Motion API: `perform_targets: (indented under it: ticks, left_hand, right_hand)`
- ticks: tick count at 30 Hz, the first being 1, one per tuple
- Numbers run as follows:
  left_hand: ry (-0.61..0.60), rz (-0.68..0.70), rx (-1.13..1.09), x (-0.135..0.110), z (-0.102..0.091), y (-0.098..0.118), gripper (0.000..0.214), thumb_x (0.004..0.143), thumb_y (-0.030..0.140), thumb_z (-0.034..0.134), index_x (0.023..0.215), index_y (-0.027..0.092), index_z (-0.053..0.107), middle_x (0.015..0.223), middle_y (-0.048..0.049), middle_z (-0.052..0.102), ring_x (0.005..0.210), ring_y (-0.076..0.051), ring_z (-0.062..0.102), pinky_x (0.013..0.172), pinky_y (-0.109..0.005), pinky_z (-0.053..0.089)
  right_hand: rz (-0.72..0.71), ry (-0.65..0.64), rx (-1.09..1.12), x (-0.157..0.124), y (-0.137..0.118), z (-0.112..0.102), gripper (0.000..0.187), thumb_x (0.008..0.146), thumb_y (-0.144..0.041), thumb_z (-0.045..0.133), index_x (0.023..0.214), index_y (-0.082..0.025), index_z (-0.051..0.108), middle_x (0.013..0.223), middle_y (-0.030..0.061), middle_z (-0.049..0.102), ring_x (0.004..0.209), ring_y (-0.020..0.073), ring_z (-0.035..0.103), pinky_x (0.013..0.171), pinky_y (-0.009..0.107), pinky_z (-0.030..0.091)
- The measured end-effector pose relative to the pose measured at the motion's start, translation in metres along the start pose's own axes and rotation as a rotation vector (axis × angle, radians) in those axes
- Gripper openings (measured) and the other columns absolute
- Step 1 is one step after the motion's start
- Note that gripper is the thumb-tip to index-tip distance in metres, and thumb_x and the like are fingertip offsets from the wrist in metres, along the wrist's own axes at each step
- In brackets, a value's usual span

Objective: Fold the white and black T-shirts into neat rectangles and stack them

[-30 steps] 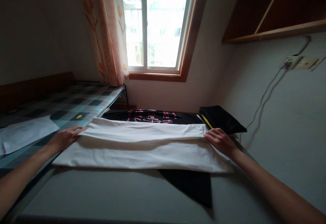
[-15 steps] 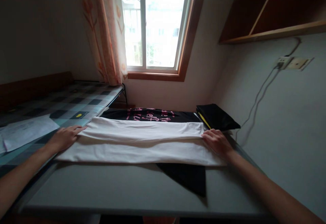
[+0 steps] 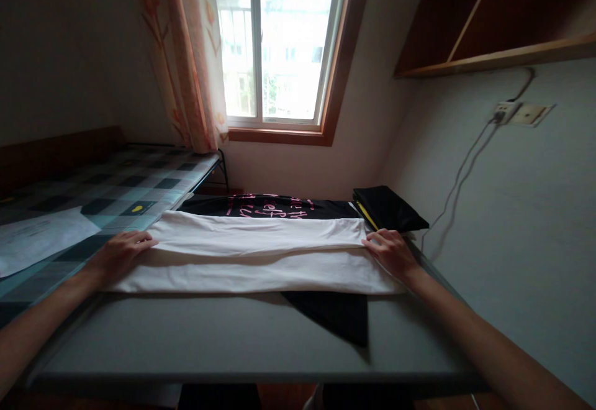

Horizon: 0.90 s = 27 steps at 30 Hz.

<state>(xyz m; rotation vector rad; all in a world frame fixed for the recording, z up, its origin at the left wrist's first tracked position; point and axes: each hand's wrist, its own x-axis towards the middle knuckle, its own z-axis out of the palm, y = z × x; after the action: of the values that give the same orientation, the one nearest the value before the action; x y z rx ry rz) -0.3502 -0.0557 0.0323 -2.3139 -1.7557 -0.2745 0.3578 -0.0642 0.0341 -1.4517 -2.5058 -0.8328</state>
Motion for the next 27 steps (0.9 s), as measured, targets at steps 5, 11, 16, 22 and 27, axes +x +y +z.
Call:
perform_targets:
  ticks: [5,11,16,22,27]
  left_hand:
    - [-0.062,0.082,0.041,-0.006,0.005,-0.013,0.036,0.082,0.022,0.042,0.099,0.025,0.074,0.099,-0.0074,0.070,0.088,-0.025,0.062,0.084,-0.036,0.045]
    - [-0.025,0.209,0.106,-0.007,-0.003,0.007,0.028,0.086,0.033,0.048,0.091,0.025,0.074,0.092,-0.0045,0.069,0.082,-0.022,0.063,0.080,-0.035,0.043]
    - [0.032,0.321,-0.038,0.006,0.005,0.052,0.027,0.092,0.032,0.047,0.093,0.024,0.072,0.089,-0.0045,0.069,0.080,-0.019,0.063,0.079,-0.033,0.044]
    - [0.084,0.304,-0.284,0.049,0.023,0.137,0.031,0.095,0.030,0.041,0.095,0.021,0.071,0.087,-0.0063,0.067,0.076,-0.018,0.063,0.071,-0.029,0.048]
    - [0.087,0.200,-0.297,0.094,0.037,0.175,0.038,0.094,0.028,0.039,0.123,0.021,0.063,0.118,-0.0121,0.065,0.107,-0.024,0.061,0.093,-0.037,0.046]
  right_hand:
    - [-0.017,0.009,-0.014,-0.002,-0.001,0.007,0.023,0.089,-0.015,0.054,0.100,-0.019,0.074,0.099,0.0089,0.070,0.094,0.0250,0.055,0.084,0.037,0.036]
    - [-0.074,0.033,0.075,-0.007,0.007,0.019,0.031,0.088,-0.010,0.050,0.107,-0.021,0.072,0.102,0.0081,0.069,0.093,0.0221,0.057,0.083,0.034,0.039]
    - [0.072,0.146,0.162,0.001,-0.004,0.013,0.028,0.086,-0.011,0.050,0.101,-0.018,0.073,0.102,0.0105,0.069,0.095,0.0247,0.058,0.084,0.038,0.041]
    - [0.103,0.114,0.407,0.053,-0.064,-0.003,0.031,0.092,-0.020,0.044,0.106,-0.018,0.071,0.110,0.0123,0.068,0.103,0.0254,0.060,0.092,0.042,0.044]
    - [0.188,-0.105,0.536,0.106,-0.111,0.004,0.046,0.097,-0.043,0.038,0.132,-0.021,0.059,0.137,0.0121,0.057,0.124,0.0259,0.053,0.104,0.041,0.039]
